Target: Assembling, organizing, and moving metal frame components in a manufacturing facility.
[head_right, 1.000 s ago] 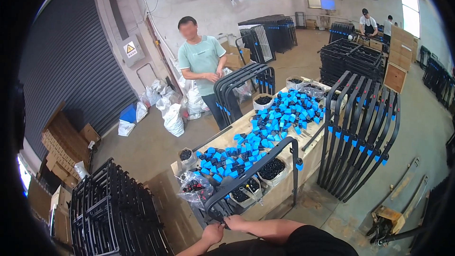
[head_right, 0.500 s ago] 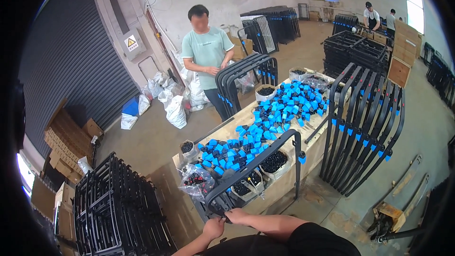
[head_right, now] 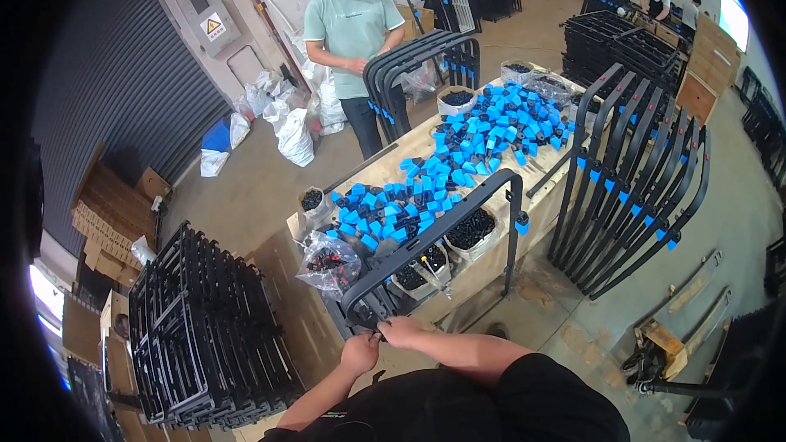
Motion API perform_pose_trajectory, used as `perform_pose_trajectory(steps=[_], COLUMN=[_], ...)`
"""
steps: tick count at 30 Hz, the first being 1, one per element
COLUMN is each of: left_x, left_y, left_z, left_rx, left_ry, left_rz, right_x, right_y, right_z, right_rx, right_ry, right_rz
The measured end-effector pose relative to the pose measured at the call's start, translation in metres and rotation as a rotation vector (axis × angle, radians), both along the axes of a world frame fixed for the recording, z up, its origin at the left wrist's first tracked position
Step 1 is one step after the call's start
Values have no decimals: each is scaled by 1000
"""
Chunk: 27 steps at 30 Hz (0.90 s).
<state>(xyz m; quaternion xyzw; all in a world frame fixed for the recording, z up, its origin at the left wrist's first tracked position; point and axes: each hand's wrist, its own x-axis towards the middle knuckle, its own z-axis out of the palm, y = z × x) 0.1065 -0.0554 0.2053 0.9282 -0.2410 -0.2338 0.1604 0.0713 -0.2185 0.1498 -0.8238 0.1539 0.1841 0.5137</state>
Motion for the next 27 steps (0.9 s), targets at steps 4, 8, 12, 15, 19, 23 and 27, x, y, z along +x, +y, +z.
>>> perform_pose_trajectory(steps=[4,8,12,15,19,23,27], left_x=[11,11,10,10,4,5,6], left_y=[-4,0,0,-7,-6,-6,-8], left_z=[-14,-16,-19,-8,-11,-10,-7], left_rx=[82,-54,-31,-45,-87,-57,-22], left_ry=[-37,-155,-80,-43,-67,-74,-74], left_rz=[-39,-97,-29,-16,10,3,-4], right_x=[7,4,12,6,2,1,4], right_y=[-4,4,-3,5,2,6,1], right_z=[-11,-1,-7,-11,-13,-3,-7], right_rx=[4,-12,-3,27,24,-28,-31], right_ry=[-49,-91,-147,-120,-212,-81,-181], right_rz=[46,-187,13,-106,-88,-160,-24])
